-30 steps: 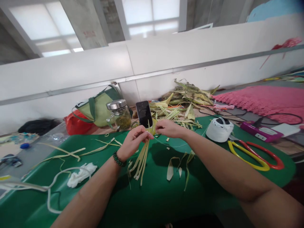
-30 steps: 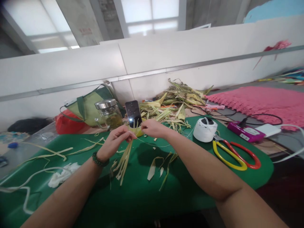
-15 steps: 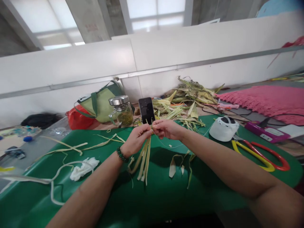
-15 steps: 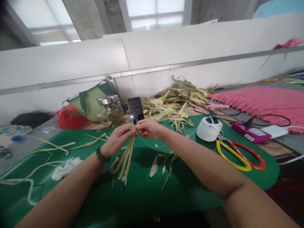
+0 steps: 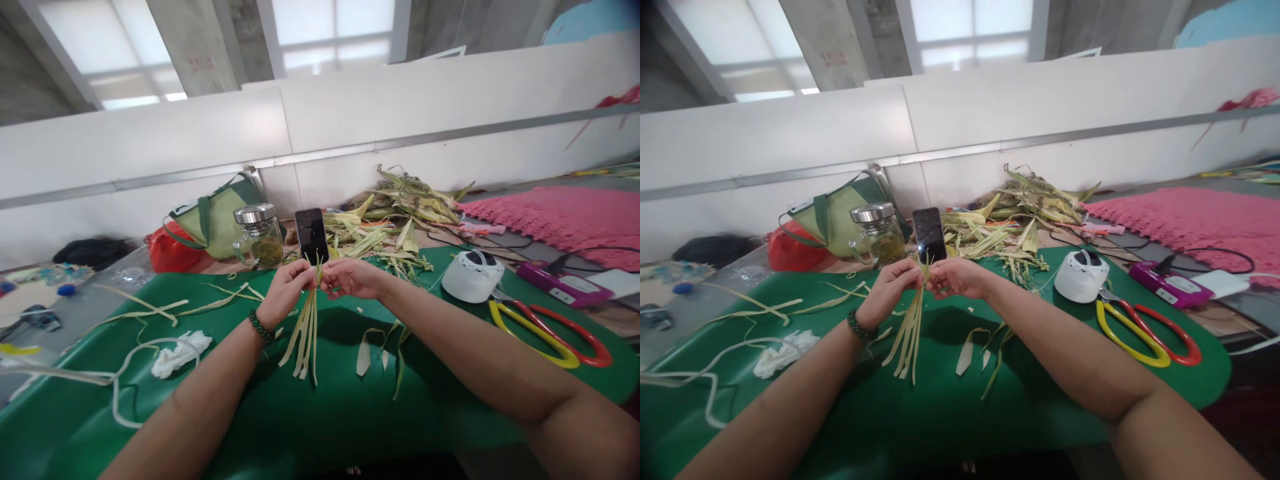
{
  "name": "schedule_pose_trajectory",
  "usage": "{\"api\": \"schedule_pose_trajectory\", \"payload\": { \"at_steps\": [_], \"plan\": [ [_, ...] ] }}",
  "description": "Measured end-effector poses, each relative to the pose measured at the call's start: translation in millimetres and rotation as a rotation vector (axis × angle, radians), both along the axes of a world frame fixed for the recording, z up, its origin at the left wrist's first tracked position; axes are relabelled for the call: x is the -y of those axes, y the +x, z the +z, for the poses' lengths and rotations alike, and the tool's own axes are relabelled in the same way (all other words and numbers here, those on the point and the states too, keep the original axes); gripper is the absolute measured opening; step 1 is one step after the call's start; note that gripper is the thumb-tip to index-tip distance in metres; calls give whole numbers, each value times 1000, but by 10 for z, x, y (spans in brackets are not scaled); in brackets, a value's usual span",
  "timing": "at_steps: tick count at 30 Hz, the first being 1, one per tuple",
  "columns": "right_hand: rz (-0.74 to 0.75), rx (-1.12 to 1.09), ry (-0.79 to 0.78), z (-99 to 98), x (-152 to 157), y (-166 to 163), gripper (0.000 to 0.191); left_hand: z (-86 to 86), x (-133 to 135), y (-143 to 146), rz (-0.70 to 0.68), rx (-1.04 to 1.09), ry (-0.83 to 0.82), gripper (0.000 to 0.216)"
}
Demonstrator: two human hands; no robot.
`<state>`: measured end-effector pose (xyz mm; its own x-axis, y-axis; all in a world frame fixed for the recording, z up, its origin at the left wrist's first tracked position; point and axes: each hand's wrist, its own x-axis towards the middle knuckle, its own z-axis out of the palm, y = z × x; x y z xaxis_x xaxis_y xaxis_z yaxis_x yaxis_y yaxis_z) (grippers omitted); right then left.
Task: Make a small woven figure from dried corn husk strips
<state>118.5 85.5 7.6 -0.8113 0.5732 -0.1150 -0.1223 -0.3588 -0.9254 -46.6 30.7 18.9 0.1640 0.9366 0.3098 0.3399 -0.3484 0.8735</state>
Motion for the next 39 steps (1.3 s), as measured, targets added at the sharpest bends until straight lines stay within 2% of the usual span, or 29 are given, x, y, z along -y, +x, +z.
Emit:
{"api": "schedule_pose_trajectory", "payload": {
  "at_steps": [4, 10, 15, 18, 20, 23, 25, 27, 32, 39],
  "plan": [
    [145, -47, -66, 0, 12, 15, 6, -12, 12, 10, 53, -107, 117, 33],
    [91, -76, -75, 28, 1, 39, 19, -42, 28, 7, 20, -267, 165, 5],
    [61, -60, -18, 87, -26, 78, 17, -51, 31, -5, 67, -321, 242, 8],
    [-88, 62, 88, 94, -43, 92, 17, -18, 44, -9, 116, -259, 229, 7],
    [-175, 209, 237, 70, -39, 78, 15, 11, 57, -10, 121, -238, 217, 8],
    [-169, 369, 559, 6, -9, 25, 9, 41, 73, -4, 115, -258, 211, 8],
    [-137, 380, 709, -25, 12, -7, 12, 50, 80, 0, 118, -281, 214, 8],
    [-121, 350, 731, -25, 22, -15, 19, 53, 80, -1, 116, -300, 222, 8],
    [-135, 355, 636, 92, 30, 63, 15, 30, 60, -14, 80, -389, 254, 6],
    [-49, 377, 701, 150, 99, 73, 18, -65, 51, 41, 100, -590, 325, 11]
  ]
}}
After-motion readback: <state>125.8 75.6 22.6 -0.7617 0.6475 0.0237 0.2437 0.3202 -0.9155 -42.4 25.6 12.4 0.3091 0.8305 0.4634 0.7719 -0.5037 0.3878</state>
